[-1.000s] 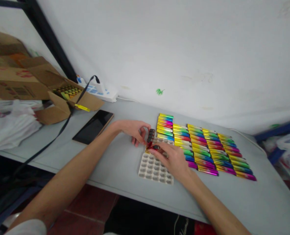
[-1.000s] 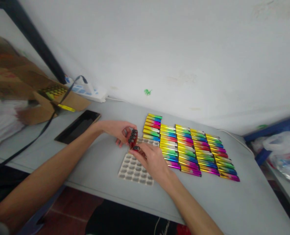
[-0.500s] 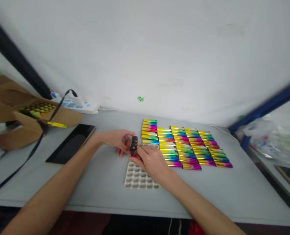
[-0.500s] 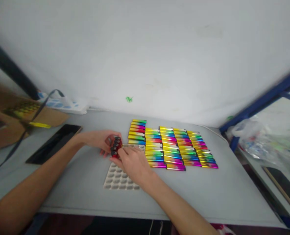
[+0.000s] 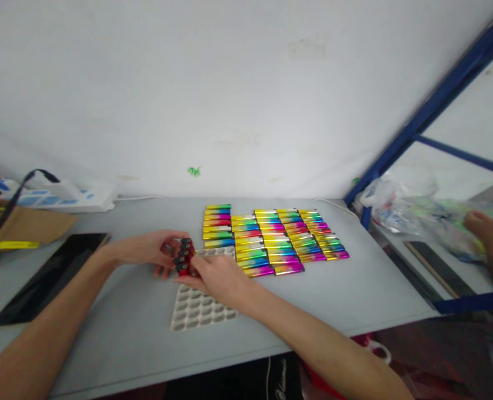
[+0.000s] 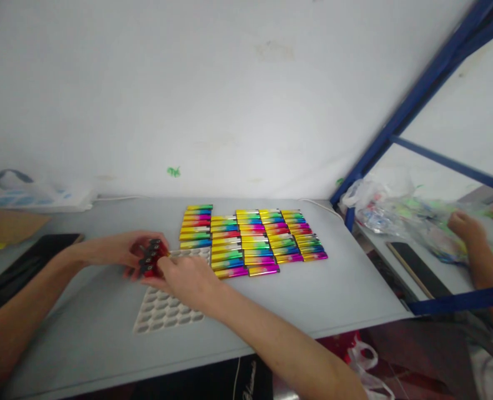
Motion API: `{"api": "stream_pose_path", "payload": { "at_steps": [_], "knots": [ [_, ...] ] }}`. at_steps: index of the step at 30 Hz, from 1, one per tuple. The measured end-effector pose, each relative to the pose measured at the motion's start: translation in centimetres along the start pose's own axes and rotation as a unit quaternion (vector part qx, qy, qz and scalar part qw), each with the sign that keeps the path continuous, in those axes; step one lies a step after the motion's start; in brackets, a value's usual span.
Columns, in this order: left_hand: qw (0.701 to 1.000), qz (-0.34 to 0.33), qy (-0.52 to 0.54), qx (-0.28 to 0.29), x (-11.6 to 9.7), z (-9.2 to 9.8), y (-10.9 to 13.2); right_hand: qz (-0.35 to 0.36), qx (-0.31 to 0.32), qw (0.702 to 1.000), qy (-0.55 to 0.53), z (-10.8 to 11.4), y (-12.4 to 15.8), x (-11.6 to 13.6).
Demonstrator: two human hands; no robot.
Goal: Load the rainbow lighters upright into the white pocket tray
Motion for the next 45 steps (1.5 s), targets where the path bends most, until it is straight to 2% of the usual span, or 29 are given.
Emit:
{"api": "stream_pose_path", "payload": {
  "at_steps": [4, 7, 12, 17, 20, 26, 31, 36, 40, 45],
  "knots": [
    [1.0, 0.007, -0.008, -0.002, 0.4, 0.2, -0.1, 0.033, -0.02, 0.998, -0.048, 0.9, 0.3, 0.2],
    [1.0, 0.004, -0.016, 0.003, 0.7, 0.2, -0.3, 0.037, -0.044, 0.994, -0.088, 2.6, 0.8, -0.4],
    [1.0, 0.019, -0.02, 0.0, 1.1, 0.2, -0.4, 0.03, -0.08, 0.992, -0.093, 6.4, 1.8, -3.0],
    [1.0, 0.017, -0.014, -0.007, 0.7, 0.2, -0.1, 0.001, -0.186, 0.977, -0.102, 11.0, 3.2, -6.8],
    [1.0, 0.001, -0.004, 0.0, 0.3, 0.1, 0.0, -0.025, -0.228, 0.968, -0.106, 12.7, 3.6, -8.8],
    [1.0, -0.014, 0.011, 0.002, -0.2, -0.1, 0.0, -0.043, -0.225, 0.97, -0.079, 15.2, 4.7, -10.1],
    [1.0, -0.013, 0.008, -0.008, -0.3, 0.0, 0.1, -0.098, -0.192, 0.974, -0.071, 16.4, 9.7, -9.3],
    [1.0, -0.013, 0.002, 0.003, 0.0, -0.2, -0.1, -0.148, -0.187, 0.968, -0.073, 15.6, 16.4, -9.1],
    [1.0, -0.002, -0.006, 0.001, 0.6, 0.0, -0.4, -0.187, -0.215, 0.957, -0.05, 15.3, 20.8, -10.5],
    [1.0, 0.004, -0.017, 0.004, 1.5, 0.2, -0.5, -0.237, -0.259, 0.935, -0.042, 15.1, 24.6, -12.1]
  ]
}}
Point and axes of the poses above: each hand's wrist, its own y-axis away from the middle knuckle, its own z-axis out of the back of the hand, x = y × z, the point moved 10 cm from there along -y, towards the middle knuckle, and after that the axes turned 12 degrees about -y, right-handed, at the moved point
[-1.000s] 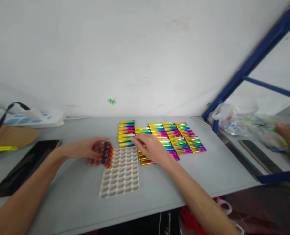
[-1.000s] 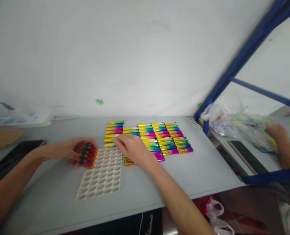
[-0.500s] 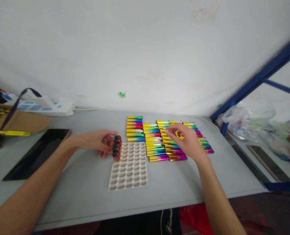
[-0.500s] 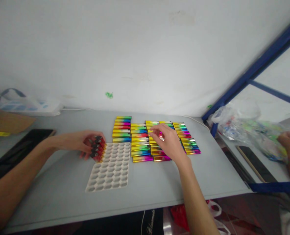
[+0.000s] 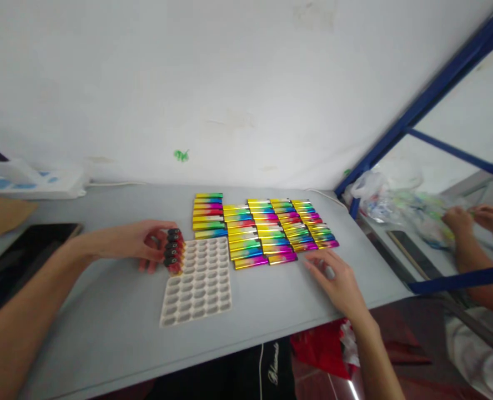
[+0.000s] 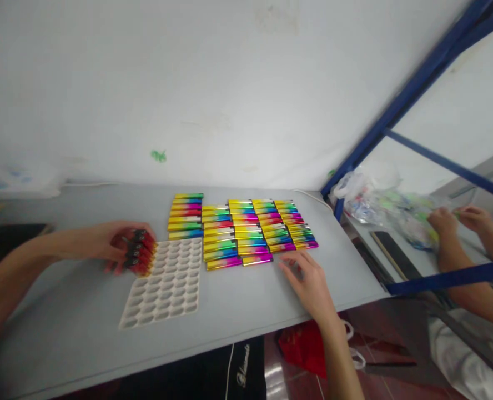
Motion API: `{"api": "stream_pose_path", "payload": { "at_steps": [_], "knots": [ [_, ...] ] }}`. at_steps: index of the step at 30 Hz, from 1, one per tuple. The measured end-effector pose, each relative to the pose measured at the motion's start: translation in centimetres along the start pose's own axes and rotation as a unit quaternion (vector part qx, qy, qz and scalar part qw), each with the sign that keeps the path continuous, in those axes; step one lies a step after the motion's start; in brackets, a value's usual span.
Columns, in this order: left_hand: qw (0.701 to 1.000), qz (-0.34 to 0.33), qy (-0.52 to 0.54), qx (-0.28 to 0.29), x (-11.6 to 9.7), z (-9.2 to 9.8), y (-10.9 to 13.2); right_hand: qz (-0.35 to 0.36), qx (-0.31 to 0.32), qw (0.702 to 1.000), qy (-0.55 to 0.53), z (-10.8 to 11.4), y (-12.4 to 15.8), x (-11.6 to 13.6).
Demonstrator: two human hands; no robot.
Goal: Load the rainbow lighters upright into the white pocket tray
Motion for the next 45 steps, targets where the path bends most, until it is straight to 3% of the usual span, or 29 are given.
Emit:
{"api": "stream_pose_path", "payload": {
  "at_steps": [4, 8, 15, 18, 21, 26, 29, 32, 36, 41, 45],
  "knots": [
    [1.0, 0.014, -0.003, -0.008, 0.9, 0.3, -0.1, -0.023, -0.027, 0.999, -0.004, 0.6, 0.7, -0.9],
    [1.0, 0.017, -0.004, 0.0, 1.5, 0.3, -0.4, -0.028, -0.042, 0.999, 0.009, 1.4, -0.5, -1.5],
    [1.0, 0.014, -0.011, 0.004, 0.9, 0.1, -0.3, -0.052, -0.096, 0.993, 0.048, 4.6, -7.7, -4.2],
    [1.0, 0.016, -0.004, 0.0, 0.8, 0.0, -0.1, -0.038, -0.084, 0.995, 0.042, 4.3, -11.3, -2.9],
    [1.0, 0.009, 0.005, 0.001, 0.5, -0.1, 0.0, 0.014, -0.036, 0.999, 0.033, 1.6, -13.9, 0.9],
    [1.0, 0.002, 0.014, 0.002, -0.3, -0.4, 0.2, 0.11, 0.094, 0.989, 0.022, -7.8, -16.1, 7.7],
    [1.0, -0.002, 0.031, -0.004, -0.7, -0.4, 0.3, 0.141, 0.179, 0.974, 0.006, -14.2, -17.5, 9.7],
    [0.999, -0.006, 0.05, -0.008, -0.9, -0.5, 0.4, 0.142, 0.235, 0.961, 0.02, -18.8, -19.2, 10.1],
    [0.998, -0.014, 0.061, -0.006, -0.7, -0.6, 0.3, 0.161, 0.28, 0.945, 0.053, -21.3, -20.4, 10.3],
    [0.997, -0.026, 0.07, -0.012, -0.7, -0.5, 0.1, 0.199, 0.31, 0.928, 0.053, -21.7, -19.5, 10.9],
    [0.997, -0.028, 0.069, -0.007, -1.0, -0.6, 0.2, 0.195, 0.32, 0.921, 0.111, -22.4, -19.4, 10.3]
  ]
}}
Point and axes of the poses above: each hand's wrist, its own y-axis away from the middle knuckle, its own z-axis out of the back of the hand, x = y × z, the point moved 10 cm from there along -y, towards the middle knuckle, and after that the axes turned 12 degrees about -y, right-handed, at the moved point
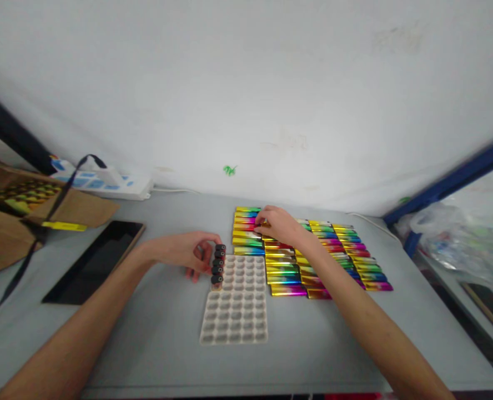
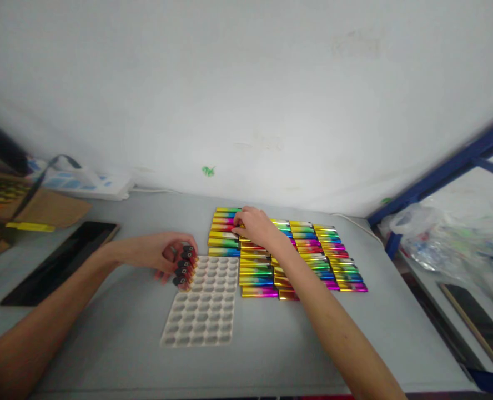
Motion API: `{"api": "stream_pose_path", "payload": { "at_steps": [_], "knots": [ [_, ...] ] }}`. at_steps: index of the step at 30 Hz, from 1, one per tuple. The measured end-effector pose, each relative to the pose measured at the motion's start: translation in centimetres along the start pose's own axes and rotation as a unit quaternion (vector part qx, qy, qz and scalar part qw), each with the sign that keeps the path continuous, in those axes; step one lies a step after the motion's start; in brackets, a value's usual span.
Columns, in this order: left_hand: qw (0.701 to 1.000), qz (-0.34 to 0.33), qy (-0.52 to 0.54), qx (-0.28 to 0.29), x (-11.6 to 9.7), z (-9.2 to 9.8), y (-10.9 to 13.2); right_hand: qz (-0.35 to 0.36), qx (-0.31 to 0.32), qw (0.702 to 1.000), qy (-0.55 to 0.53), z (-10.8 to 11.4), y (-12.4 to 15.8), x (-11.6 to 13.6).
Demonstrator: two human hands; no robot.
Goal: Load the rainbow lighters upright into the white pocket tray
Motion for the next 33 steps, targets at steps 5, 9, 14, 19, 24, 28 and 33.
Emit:
{"api": "stream_pose_path", "payload": {
  "at_steps": [5, 9, 14, 19, 24, 28, 33],
  "knots": [
    [1.0, 0.003, -0.002, -0.006, -0.5, 0.1, 0.3, -0.008, 0.049, 0.998, 0.043, -1.0, -1.1, -0.8],
    [1.0, -0.01, 0.001, -0.001, -0.5, 0.0, 0.1, -0.005, 0.08, 0.996, 0.049, -1.2, -1.8, -0.4],
    [1.0, -0.022, -0.001, 0.004, -0.2, 0.1, -0.2, 0.02, 0.082, 0.996, 0.029, -0.3, -2.0, 0.8],
    [1.0, -0.027, -0.01, 0.004, -0.3, 0.1, -0.3, 0.028, -0.058, 0.988, -0.137, 3.0, -0.8, 0.3],
    [0.999, -0.035, -0.023, 0.006, -0.9, 0.0, -0.1, -0.021, -0.193, 0.856, -0.479, 4.2, 3.0, -0.7],
    [0.999, -0.033, -0.024, 0.003, -1.2, 0.0, 0.1, -0.054, -0.185, 0.698, -0.689, 1.9, 5.5, 1.9],
    [0.999, -0.005, -0.033, -0.006, -0.9, 0.1, 0.1, -0.092, -0.138, 0.673, -0.721, -1.5, 6.4, 5.2]
  ]
}}
Point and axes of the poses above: each hand's wrist, its own y-axis away from the middle knuckle, its own z-axis out of the back of the hand, x = y × z, the point moved 10 cm from there along -y, towards the middle knuckle, and after that the axes turned 12 degrees about -y, right-handed, at the moved point
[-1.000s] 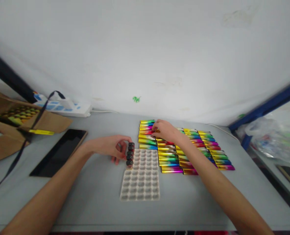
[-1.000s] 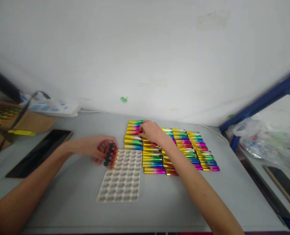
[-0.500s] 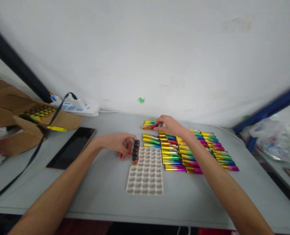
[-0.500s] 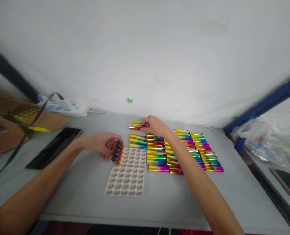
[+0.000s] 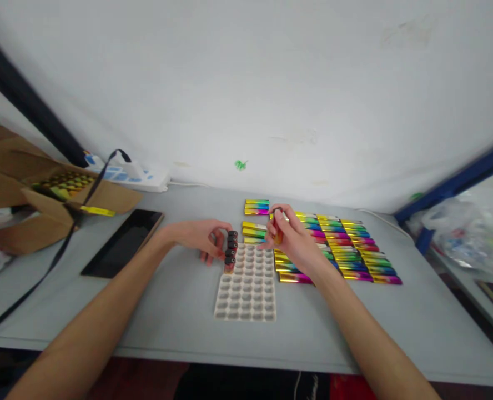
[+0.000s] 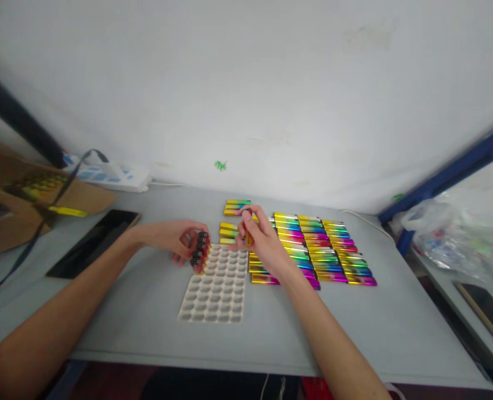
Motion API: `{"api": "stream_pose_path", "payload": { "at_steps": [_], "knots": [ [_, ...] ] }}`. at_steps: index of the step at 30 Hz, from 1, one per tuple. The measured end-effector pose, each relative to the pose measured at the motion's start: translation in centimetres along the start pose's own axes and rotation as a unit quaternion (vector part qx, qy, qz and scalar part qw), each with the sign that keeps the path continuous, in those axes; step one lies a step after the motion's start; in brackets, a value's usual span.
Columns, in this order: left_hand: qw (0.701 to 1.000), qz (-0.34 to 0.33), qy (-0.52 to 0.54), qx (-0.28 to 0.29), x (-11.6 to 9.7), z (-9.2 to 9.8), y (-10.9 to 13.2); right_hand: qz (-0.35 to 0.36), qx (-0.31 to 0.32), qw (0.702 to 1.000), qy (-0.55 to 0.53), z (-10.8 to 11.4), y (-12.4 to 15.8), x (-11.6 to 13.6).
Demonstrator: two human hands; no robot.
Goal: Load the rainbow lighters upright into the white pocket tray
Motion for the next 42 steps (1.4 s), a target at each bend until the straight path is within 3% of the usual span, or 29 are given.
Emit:
{"api": "stream_pose_path", "payload": {
  "at_steps": [3, 9, 14, 21, 28, 30, 33, 35, 37, 42],
  "knots": [
    [1.0, 0.004, 0.0, -0.006, -0.2, 0.1, 0.1, -0.006, -0.026, 0.995, 0.097, 0.0, 0.4, -1.7],
    [1.0, 0.002, 0.007, 0.0, -0.6, -0.1, 0.1, 0.074, -0.058, 0.949, 0.3, -0.4, 1.3, -1.6],
    [1.0, 0.016, 0.014, -0.002, -0.2, 0.0, 0.1, 0.077, -0.107, 0.931, 0.341, 0.2, 1.8, -2.0],
    [1.0, 0.007, 0.003, 0.002, -0.2, 0.0, 0.2, 0.086, -0.1, 0.922, 0.363, -0.1, 1.9, -2.2],
    [1.0, -0.005, 0.004, -0.006, 0.4, 0.2, -0.4, 0.093, -0.017, 0.937, 0.336, -1.4, 2.0, -1.5],
    [1.0, -0.012, 0.004, -0.008, 0.3, 0.2, -0.4, 0.121, 0.016, 0.916, 0.382, -2.2, 2.4, -0.5],
    [1.0, -0.016, 0.01, -0.005, 0.0, 0.0, -0.4, 0.191, 0.048, 0.853, 0.484, -3.8, 3.3, 1.3],
    [1.0, -0.017, 0.015, -0.003, 0.0, -0.1, -0.3, 0.188, 0.074, 0.83, 0.519, -4.6, 3.8, 1.4],
    [1.0, -0.017, 0.016, -0.003, 0.0, -0.1, -0.4, 0.152, 0.109, 0.839, 0.511, -5.1, 4.0, 0.5],
    [1.0, -0.02, 0.018, 0.002, 0.2, -0.1, -0.5, 0.041, 0.17, 0.894, 0.413, -5.9, 4.4, -2.7]
  ]
}}
Point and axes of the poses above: each hand's wrist, its own y-axis away from the middle knuckle, its own z-axis out of the back of the hand, x = y × z, the point moved 10 cm from there along -y, towards the middle knuckle, and after that the axes turned 12 degrees about -y, right-handed, at the moved point
